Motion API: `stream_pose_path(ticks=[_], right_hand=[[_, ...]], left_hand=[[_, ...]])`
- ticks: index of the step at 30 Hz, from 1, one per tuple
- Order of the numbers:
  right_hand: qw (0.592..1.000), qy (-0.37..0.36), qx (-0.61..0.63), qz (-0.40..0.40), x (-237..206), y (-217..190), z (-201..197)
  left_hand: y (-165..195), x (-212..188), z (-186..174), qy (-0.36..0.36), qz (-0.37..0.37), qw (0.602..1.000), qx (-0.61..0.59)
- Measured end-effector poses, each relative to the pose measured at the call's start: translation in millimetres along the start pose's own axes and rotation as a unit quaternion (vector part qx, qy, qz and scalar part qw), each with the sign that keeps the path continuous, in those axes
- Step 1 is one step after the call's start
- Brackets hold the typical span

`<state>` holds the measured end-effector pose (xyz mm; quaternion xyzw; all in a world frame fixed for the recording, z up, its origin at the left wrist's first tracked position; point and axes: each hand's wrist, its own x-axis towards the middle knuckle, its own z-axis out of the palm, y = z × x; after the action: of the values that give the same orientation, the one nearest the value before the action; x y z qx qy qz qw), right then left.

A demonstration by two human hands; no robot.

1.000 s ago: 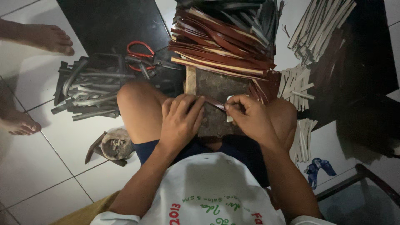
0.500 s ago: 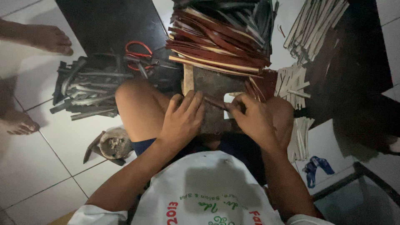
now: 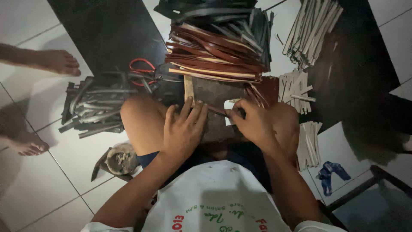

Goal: The person sits on the floor and repeatedly peels thin strips from reddish-brown material using a small white block as a guide. The peeled strips are placed into a pile on the right, while the remaining material is stacked on the left.

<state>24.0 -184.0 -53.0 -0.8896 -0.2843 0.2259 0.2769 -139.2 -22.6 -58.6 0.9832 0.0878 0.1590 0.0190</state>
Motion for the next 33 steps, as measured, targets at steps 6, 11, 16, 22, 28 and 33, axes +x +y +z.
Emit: stream_pose_path(ticks=[6,11,16,22,28,33], right_hand=[[0.999,0.024,-0.013,-0.028,-6.9,8.3,1.3],[0.977,0.113,-0.102,-0.147,-4.3,10.3,-2.3],[0.959,0.171,-0.089,-0.206,-1.6,9.8,-6.5],[0.999,-0.036,-0.005,0.030,-2.9,-11.7,-24.7],[0.999,-0.014,0.028,-0.023,1.0,-17.8,-33.2],[0.983,0.068,0.011,-0.172,-12.4,12.9,-7.5]], left_hand=[[1.0,-2.9,4.5,0.003,0.007,0.999,-0.046],[3.0,4.2,-2.1,-0.009,-0.015,0.997,-0.080],[-8.1,21.5,-3.6,0.003,-0.015,0.993,-0.114],[-18.8,28.4,0.3,-0.084,-0.008,0.990,-0.116],[-28.8,38.8,0.8,0.063,0.086,0.992,-0.066],[-25.8,12.5,6.2,-0.045,0.035,0.987,-0.148]])
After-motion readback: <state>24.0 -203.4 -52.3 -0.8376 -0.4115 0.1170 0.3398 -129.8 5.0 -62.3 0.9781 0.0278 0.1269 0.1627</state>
